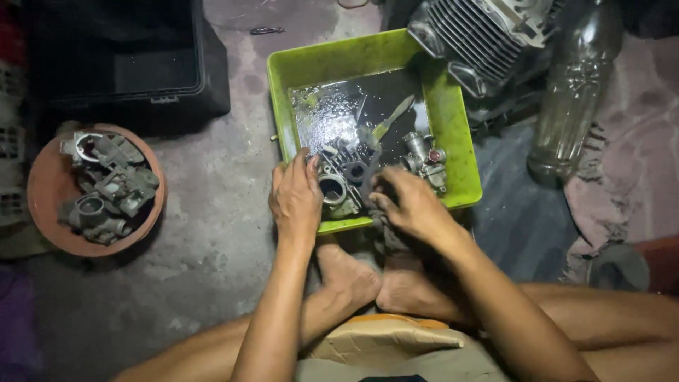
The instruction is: Cleaning motorcycle engine components in a basin of solvent using a brush and cloth
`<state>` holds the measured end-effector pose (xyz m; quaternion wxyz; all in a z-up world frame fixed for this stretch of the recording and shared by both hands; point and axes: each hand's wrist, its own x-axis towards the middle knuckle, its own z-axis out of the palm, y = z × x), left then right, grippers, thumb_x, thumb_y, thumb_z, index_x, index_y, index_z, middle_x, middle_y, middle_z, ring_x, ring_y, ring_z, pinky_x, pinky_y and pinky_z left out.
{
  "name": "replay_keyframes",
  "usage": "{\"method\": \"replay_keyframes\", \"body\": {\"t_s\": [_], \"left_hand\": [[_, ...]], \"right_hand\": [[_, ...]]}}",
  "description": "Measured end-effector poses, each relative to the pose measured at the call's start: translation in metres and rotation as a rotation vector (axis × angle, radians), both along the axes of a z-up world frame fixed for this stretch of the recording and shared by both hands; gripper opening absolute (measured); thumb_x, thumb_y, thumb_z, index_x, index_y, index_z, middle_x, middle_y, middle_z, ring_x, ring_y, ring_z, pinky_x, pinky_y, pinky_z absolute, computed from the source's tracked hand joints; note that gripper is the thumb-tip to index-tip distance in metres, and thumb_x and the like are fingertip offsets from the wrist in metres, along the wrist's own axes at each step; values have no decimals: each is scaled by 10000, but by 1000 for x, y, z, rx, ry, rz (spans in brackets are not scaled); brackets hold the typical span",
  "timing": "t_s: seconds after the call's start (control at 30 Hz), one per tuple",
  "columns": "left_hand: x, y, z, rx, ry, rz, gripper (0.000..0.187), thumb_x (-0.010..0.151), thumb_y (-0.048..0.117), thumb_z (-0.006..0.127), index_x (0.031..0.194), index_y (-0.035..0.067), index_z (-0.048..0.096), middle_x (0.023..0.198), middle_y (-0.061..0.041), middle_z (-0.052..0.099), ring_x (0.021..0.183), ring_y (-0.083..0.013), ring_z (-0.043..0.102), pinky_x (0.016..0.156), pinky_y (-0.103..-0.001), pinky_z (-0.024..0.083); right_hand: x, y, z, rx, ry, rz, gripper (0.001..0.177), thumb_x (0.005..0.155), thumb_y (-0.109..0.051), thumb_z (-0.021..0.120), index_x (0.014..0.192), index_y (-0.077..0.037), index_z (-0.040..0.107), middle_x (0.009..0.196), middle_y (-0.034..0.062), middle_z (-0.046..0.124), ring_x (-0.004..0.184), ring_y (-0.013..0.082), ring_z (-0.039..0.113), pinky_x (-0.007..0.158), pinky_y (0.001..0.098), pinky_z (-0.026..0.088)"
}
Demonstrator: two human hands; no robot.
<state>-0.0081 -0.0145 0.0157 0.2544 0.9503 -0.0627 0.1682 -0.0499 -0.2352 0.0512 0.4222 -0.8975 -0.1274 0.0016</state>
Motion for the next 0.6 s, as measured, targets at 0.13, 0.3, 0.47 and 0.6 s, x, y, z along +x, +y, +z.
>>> {"method": "replay_keyframes", "body": {"t_s": [0.13, 0.3, 0.47, 0.6], "left_hand": [[0, -1, 14, 66, -16, -12, 335, 1110, 353, 465, 1286, 127, 638, 1025, -111, 749, 1135, -359, 645, 906, -466, 563], [1, 4, -3, 68, 1, -33, 298, 1121, 307, 428, 1273, 157, 635, 1010, -92, 760, 1152, -370, 643, 917, -500, 551], [-2, 4, -5, 135, -97, -8, 228, 1084, 317, 529, 1135, 158, 684, 921, -53, 755, 997, -339, 697, 832, -445, 566], [-1, 1, 2, 154, -148, -18, 232, 1078, 325, 557, 1077, 140, 696, 877, -51, 754, 988, -342, 707, 829, -442, 562]], "right_hand": [[9, 13, -28, 81, -136, -118, 145, 866, -139, 760, 1008, -147, 732, 867, 73, 733, 854, 306, 732, 786, 396, 585], [1, 39, -23, -246, -289, 90, 456, 765, -79, 789, 1205, -73, 666, 1100, 156, 631, 1006, 364, 646, 788, 463, 599], [-25, 27, -8, -339, -195, 149, 417, 792, -7, 664, 1206, -51, 679, 1087, 188, 589, 978, 407, 629, 741, 474, 558], [-18, 21, 5, -181, -63, 70, 241, 741, 0, 714, 961, -52, 799, 976, 213, 657, 904, 426, 672, 787, 478, 556]]}}
